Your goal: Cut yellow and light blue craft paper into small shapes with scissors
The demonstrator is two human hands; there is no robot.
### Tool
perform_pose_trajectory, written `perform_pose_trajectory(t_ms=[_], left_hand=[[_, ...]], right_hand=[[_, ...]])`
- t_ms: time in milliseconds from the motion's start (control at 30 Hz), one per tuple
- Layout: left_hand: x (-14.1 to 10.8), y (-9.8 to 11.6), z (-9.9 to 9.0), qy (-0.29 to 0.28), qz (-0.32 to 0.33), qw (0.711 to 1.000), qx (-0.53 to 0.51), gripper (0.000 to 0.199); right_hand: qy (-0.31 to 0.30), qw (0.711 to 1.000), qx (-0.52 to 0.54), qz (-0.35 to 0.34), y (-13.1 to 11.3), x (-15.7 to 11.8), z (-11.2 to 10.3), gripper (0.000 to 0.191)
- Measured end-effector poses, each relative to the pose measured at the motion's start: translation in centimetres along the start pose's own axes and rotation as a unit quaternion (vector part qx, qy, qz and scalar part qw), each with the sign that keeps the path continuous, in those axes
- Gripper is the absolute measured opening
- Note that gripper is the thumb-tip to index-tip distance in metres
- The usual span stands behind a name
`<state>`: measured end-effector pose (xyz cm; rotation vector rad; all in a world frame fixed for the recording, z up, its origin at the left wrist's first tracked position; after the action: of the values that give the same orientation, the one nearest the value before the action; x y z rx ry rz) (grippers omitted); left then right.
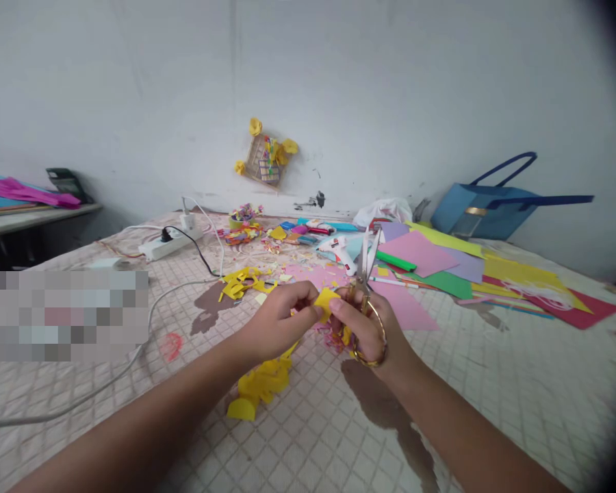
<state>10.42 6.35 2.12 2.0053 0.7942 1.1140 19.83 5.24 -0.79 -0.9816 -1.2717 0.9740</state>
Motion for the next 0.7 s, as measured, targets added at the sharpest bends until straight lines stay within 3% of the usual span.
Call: perform_pose_trajectory(t_ms=[100,300,400,567,700], left_hand=[[0.0,-0.5,0.6,-0.033,-0.021,0.999,0.004,0.013],[0.1,-0.7,0.1,-0.020,-0.029,0.998,-0.051,0.014],[0.3,-0.7,-0.5,-0.005,-0.031,0.998,-0.054,0.014],[0.6,-0.6,-1.5,0.037,-0.038,0.996,-0.066,0.013],[0.6,-0.3,-2.2,0.074,-0.029,0.997,-0.010,0.014]], right_hand=[[0.016,1.000,-0.006,-0.007,-0.3,0.0,-0.3,0.024],[0.067,0.997,-0.009,-0.025,-0.3,0.2,-1.8,0.024],[0.069,0.998,0.008,-0.009,0.2,0.4,-2.0,0.025],[0.057,0.997,-0.007,-0.046,-1.0,0.3,-1.5,0.025],[0.052,0.998,-0.029,-0.010,-0.5,0.2,-1.2,0.028]])
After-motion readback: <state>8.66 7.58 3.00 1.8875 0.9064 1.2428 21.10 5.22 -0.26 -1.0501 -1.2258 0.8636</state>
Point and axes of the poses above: each hand's wrist, its own x-axis towards the middle knuckle, its own z-axis out of the palm, y = z × x, the point moved 10 cm from there along x, towards the middle knuckle, and after that the axes turned 6 degrees about y, right-handed, at the moved point
